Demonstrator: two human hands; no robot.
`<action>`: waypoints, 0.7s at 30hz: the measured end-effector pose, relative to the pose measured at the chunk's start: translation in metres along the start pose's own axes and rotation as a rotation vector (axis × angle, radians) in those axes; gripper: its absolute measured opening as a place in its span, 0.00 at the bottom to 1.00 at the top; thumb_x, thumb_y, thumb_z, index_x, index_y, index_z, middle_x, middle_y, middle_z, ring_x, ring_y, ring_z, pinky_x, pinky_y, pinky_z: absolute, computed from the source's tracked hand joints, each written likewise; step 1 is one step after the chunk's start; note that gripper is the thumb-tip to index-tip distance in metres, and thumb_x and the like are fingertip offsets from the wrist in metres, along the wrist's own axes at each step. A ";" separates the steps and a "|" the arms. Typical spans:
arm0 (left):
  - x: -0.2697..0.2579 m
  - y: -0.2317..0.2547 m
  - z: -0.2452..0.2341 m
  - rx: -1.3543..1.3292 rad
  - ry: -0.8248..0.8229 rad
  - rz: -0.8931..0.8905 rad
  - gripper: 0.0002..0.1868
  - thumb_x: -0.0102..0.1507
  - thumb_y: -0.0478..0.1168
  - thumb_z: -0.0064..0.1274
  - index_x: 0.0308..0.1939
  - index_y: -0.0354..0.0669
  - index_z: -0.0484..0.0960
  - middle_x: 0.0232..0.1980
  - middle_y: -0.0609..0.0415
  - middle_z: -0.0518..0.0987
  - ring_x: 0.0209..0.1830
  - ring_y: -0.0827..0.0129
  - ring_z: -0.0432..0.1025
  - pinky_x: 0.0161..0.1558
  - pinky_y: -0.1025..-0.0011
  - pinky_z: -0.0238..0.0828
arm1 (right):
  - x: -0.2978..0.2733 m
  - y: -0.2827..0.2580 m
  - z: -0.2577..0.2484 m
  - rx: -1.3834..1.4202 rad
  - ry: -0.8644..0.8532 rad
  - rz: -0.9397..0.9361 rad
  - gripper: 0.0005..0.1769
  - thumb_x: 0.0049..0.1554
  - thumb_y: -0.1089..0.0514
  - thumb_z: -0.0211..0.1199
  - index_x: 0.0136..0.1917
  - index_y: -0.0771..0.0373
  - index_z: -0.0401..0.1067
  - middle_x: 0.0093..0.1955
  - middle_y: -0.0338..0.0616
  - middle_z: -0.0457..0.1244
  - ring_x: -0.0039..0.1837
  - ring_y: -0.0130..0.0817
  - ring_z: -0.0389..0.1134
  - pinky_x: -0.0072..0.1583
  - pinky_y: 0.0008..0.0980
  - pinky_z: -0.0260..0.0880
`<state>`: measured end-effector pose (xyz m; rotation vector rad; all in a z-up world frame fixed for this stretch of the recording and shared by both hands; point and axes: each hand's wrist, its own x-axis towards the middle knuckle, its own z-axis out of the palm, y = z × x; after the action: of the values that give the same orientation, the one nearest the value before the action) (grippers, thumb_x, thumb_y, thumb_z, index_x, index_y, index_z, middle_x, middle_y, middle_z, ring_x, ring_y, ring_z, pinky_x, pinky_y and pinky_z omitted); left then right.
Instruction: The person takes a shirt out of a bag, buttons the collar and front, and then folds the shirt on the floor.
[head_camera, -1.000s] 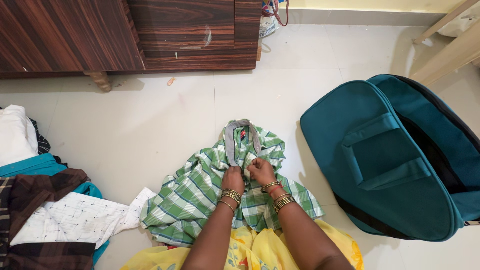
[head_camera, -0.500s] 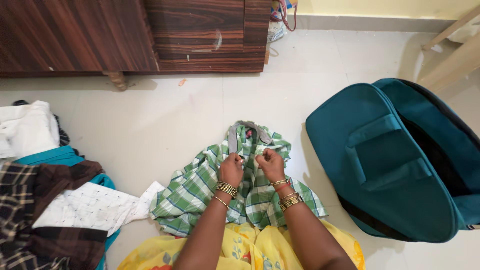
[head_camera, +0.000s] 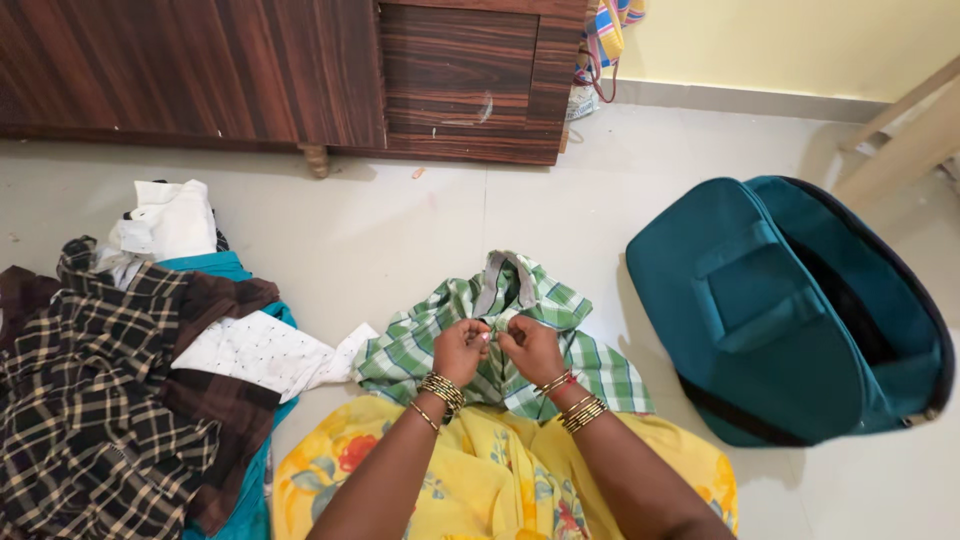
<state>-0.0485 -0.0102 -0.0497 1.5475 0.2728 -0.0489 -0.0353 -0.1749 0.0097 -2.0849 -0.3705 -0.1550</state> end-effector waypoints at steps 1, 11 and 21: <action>-0.006 -0.001 -0.001 -0.002 -0.007 0.002 0.03 0.64 0.31 0.56 0.42 0.36 0.82 0.34 0.57 0.84 0.30 0.78 0.78 0.33 0.77 0.79 | -0.003 -0.009 -0.003 -0.016 -0.026 0.030 0.11 0.51 0.56 0.71 0.39 0.65 0.73 0.29 0.43 0.66 0.30 0.28 0.66 0.35 0.32 0.65; -0.038 0.010 0.000 -0.070 0.095 0.183 0.04 0.63 0.31 0.56 0.42 0.37 0.83 0.34 0.57 0.85 0.29 0.79 0.77 0.33 0.77 0.77 | -0.034 -0.040 -0.015 -0.132 0.020 -0.070 0.12 0.52 0.56 0.70 0.38 0.65 0.72 0.30 0.42 0.64 0.31 0.24 0.64 0.35 0.29 0.65; -0.031 0.031 -0.002 0.165 0.175 0.256 0.05 0.62 0.33 0.59 0.41 0.38 0.84 0.35 0.52 0.86 0.31 0.70 0.82 0.35 0.71 0.77 | -0.027 -0.009 0.013 0.035 0.303 -0.150 0.10 0.52 0.62 0.72 0.39 0.65 0.70 0.32 0.41 0.64 0.35 0.24 0.64 0.38 0.26 0.66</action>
<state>-0.0720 -0.0118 -0.0130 1.7427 0.2101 0.2717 -0.0639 -0.1648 0.0029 -1.9609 -0.3409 -0.5437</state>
